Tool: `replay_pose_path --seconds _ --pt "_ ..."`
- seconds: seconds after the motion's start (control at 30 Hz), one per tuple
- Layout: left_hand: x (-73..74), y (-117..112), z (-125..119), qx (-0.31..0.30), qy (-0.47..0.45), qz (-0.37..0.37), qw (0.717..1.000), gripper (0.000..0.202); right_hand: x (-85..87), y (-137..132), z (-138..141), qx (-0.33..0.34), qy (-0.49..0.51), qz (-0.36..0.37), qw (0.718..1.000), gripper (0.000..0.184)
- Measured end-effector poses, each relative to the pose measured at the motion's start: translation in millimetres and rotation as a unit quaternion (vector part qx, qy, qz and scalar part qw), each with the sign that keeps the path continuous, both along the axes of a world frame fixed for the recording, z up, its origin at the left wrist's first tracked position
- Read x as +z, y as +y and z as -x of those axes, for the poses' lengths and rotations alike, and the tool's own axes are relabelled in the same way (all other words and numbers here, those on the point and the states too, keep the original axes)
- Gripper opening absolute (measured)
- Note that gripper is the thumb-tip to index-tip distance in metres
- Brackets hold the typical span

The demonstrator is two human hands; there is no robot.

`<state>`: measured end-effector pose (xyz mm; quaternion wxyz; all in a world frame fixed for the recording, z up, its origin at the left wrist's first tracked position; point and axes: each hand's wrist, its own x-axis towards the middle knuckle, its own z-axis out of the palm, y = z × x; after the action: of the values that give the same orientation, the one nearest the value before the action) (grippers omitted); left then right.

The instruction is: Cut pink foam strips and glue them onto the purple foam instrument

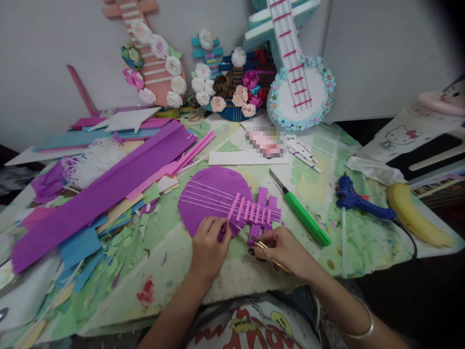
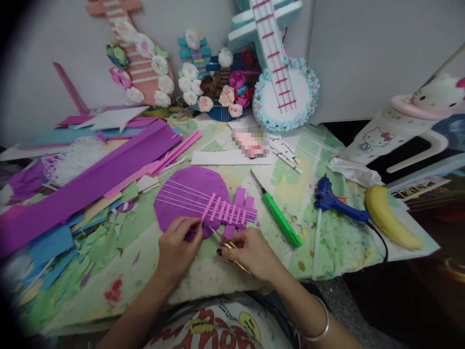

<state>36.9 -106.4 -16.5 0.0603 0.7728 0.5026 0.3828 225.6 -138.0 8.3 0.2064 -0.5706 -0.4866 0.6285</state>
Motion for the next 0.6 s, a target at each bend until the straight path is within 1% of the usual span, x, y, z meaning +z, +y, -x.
replay_pose_path --seconds 0.13,0.27,0.47,0.6 --pt "5.0 -0.8 -0.7 0.007 -0.036 0.035 0.999 0.009 5.7 3.7 2.2 0.0 0.014 0.018 1.0 0.026" --pt "9.1 -0.6 0.5 0.015 -0.073 0.068 0.995 0.008 6.4 5.2 3.1 0.004 0.015 0.018 1.0 0.026" --pt "16.3 -0.7 4.9 0.014 -0.118 0.116 0.986 0.009 1.0 4.7 1.7 0.019 0.042 -0.011 0.999 0.029" --pt "21.4 -0.8 7.7 0.024 -0.159 0.146 0.976 0.009 1.5 3.9 0.7 0.016 0.052 -0.031 0.998 0.031"
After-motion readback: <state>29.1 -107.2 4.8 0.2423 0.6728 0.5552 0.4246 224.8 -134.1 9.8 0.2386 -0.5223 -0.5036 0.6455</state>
